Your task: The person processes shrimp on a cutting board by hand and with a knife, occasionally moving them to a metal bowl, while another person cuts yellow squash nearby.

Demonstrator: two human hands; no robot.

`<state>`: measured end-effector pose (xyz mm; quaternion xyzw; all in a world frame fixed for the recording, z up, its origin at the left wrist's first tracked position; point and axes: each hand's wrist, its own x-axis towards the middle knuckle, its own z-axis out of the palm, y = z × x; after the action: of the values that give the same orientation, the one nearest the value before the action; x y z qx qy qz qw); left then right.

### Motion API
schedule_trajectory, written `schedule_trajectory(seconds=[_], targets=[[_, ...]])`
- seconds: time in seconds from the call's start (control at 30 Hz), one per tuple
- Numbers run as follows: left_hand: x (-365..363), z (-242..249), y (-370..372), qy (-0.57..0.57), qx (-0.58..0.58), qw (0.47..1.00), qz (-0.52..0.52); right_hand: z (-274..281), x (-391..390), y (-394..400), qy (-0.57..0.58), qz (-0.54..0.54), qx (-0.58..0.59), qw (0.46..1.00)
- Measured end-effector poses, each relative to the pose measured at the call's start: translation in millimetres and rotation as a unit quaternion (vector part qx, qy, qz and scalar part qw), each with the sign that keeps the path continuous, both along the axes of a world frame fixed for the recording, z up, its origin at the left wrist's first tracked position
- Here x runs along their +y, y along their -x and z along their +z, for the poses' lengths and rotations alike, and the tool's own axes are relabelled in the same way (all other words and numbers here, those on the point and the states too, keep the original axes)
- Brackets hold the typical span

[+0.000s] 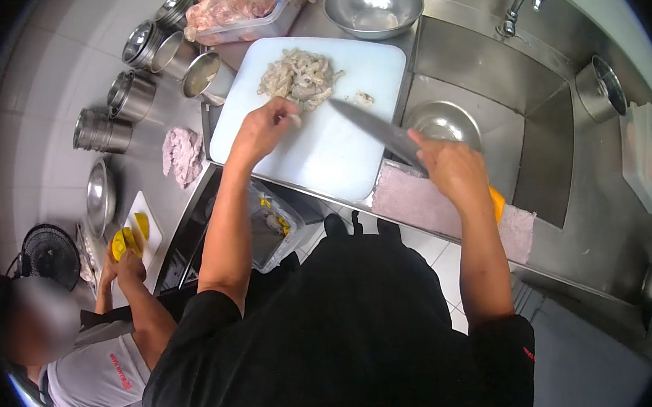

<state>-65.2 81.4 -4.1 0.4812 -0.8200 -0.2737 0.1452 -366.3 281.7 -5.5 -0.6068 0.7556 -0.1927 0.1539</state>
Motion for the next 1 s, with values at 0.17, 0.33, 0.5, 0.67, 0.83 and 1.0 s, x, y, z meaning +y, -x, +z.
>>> schedule_trajectory(seconds=[0.17,0.33,0.5,0.67,0.83,1.0], targets=[[11.2,-24.5,31.1,-0.014,0.021,0.999,-0.036,18.2,4.9,-1.4,-0.023,-0.03,0.006,0.999],[18.6,-41.6,31.3,-0.045,0.096,0.991,0.076,14.2,24.2,-3.9,-0.088,-0.052,-0.09,0.991],[23.2,-30.2,40.4,0.042,-0.04,0.997,0.043,15.8,6.5,-6.1,-0.141,-0.049,-0.124,0.981],[23.5,-30.7,51.2,0.065,-0.106,0.991,0.053,11.6,-5.2,-11.3,-0.121,-0.027,-0.129,0.984],[23.2,-37.6,49.8,0.052,-0.091,0.991,0.078,0.9,6.9,-11.0,-0.092,-0.002,-0.128,0.987],[27.6,-42.0,53.1,0.047,-0.076,0.989,0.12,7.0,33.3,-14.8,-0.091,-0.006,-0.118,0.989]])
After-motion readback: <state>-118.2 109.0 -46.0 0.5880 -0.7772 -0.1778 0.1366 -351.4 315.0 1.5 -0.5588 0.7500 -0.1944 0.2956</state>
